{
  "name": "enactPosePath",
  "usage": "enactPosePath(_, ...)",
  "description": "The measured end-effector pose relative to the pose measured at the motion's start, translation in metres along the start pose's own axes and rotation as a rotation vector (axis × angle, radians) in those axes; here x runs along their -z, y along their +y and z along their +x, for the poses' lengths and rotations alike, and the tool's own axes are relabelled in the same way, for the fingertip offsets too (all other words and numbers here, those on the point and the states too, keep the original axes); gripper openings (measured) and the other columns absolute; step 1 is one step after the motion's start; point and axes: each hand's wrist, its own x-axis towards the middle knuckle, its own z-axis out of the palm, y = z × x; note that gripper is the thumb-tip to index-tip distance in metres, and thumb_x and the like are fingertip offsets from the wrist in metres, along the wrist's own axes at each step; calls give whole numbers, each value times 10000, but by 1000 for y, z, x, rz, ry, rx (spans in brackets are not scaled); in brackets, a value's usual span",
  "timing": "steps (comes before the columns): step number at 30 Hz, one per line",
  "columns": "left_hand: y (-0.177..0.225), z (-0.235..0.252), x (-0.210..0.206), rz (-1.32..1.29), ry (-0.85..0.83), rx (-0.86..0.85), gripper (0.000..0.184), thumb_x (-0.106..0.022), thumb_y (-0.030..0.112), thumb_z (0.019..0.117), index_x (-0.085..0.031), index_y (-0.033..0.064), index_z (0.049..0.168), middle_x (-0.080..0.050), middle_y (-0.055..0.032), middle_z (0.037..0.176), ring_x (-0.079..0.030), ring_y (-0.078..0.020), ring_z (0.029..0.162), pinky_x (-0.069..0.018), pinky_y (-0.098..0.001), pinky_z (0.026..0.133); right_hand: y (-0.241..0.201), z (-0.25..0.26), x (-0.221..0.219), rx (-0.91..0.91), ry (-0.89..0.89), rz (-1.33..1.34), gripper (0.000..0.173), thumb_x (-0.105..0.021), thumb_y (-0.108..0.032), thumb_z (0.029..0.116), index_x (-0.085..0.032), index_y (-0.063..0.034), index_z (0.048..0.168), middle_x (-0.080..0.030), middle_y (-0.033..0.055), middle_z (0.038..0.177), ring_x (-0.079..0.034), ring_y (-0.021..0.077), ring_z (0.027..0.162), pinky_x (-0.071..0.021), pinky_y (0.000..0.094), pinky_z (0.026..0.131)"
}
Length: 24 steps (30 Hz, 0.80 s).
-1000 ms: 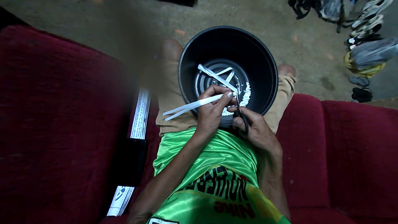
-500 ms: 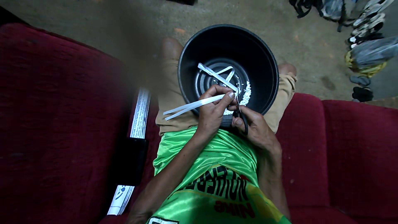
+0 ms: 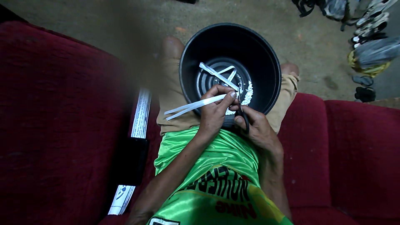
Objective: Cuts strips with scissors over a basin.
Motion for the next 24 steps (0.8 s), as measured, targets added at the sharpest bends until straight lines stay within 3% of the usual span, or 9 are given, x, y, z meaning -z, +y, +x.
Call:
enactPosePath(6, 0, 0, 0, 16, 10, 8, 59, -617, 13, 1001, -627, 17, 1059, -698, -76, 884, -704, -147, 759, -622, -304, 744, 4, -3, 0, -40, -49, 2, 543, -541, -583, 996, -642, -140, 1292, -593, -44, 757, -512, 51, 571, -467, 238, 511)
enactPosePath(10, 1, -1, -1, 29, 8, 16, 47, -608, 17, 1006, -625, 24, 1049, -679, -59, 855, -680, -124, 727, -612, -280, 704, 2, -3, 1, -22, -44, -8, 530, -562, -564, 995, -645, -137, 1296, -566, -50, 731, -499, 44, 559, -459, 229, 504)
enactPosePath(24, -2, -1, 0, 46, -14, -3, 50, -615, 12, 1003, -630, 13, 1051, -683, -76, 876, -691, -139, 745, -619, -290, 725, 3, 1, 0, 24, -3, -32, 412, -556, -460, 1029, -659, -107, 1214, -610, -36, 745, -528, 51, 566, -471, 226, 507)
